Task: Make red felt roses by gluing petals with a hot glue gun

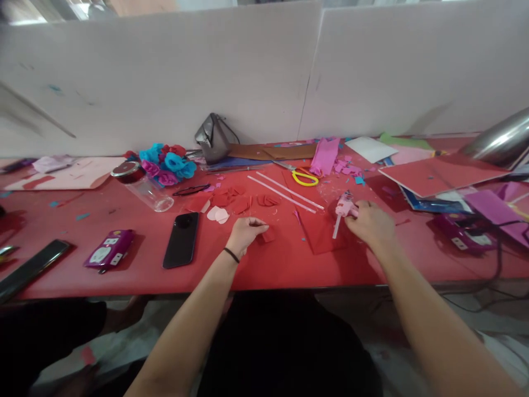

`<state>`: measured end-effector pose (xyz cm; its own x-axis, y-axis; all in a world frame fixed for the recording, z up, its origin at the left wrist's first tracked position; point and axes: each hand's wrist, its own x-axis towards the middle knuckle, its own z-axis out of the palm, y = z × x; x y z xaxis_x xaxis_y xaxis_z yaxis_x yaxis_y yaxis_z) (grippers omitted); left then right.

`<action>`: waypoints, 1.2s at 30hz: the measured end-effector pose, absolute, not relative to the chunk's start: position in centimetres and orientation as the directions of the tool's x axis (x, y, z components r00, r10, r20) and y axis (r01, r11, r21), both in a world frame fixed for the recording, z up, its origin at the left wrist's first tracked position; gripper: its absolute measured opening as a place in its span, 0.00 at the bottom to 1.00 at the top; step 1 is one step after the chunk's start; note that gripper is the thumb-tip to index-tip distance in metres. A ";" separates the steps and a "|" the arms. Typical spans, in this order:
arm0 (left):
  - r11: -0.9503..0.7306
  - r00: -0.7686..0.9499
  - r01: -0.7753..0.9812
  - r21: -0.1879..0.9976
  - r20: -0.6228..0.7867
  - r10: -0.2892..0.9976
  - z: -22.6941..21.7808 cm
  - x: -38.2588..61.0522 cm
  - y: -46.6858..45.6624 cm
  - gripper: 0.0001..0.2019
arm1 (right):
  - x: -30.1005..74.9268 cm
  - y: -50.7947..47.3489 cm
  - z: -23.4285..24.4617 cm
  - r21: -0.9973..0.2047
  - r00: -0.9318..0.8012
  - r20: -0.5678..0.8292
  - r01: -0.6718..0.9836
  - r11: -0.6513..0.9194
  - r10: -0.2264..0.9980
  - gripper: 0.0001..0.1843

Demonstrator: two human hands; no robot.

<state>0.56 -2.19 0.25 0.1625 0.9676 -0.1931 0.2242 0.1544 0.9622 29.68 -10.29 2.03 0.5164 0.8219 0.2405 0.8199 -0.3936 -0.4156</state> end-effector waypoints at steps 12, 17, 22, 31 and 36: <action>0.036 0.097 0.533 0.845 -0.104 0.990 -0.4 0.8 -2.7 0.02 | 18.6 -15.6 2.1 -0.828 0.148 -0.039 0.549 -0.114 0.988 0.28; 0.024 0.110 0.526 0.850 -0.097 0.989 -0.3 0.7 -2.9 0.03 | 17.3 -15.0 2.0 -0.834 0.092 -0.033 0.546 -0.078 0.995 0.29; 0.020 0.116 0.518 0.855 -0.094 0.989 -0.4 0.6 -2.8 0.02 | 17.0 -14.9 2.5 -0.819 0.102 -0.064 0.563 -0.111 0.993 0.28; 0.012 0.139 0.529 0.849 -0.100 0.985 -0.2 0.4 -2.8 0.03 | 16.7 -14.8 2.7 -0.795 0.037 -0.075 0.600 -0.082 0.996 0.26; 0.004 0.209 0.506 0.862 -0.127 0.970 -0.4 -0.1 -2.6 0.07 | 16.5 -14.7 3.1 -0.782 0.030 -0.061 0.619 -0.067 0.998 0.25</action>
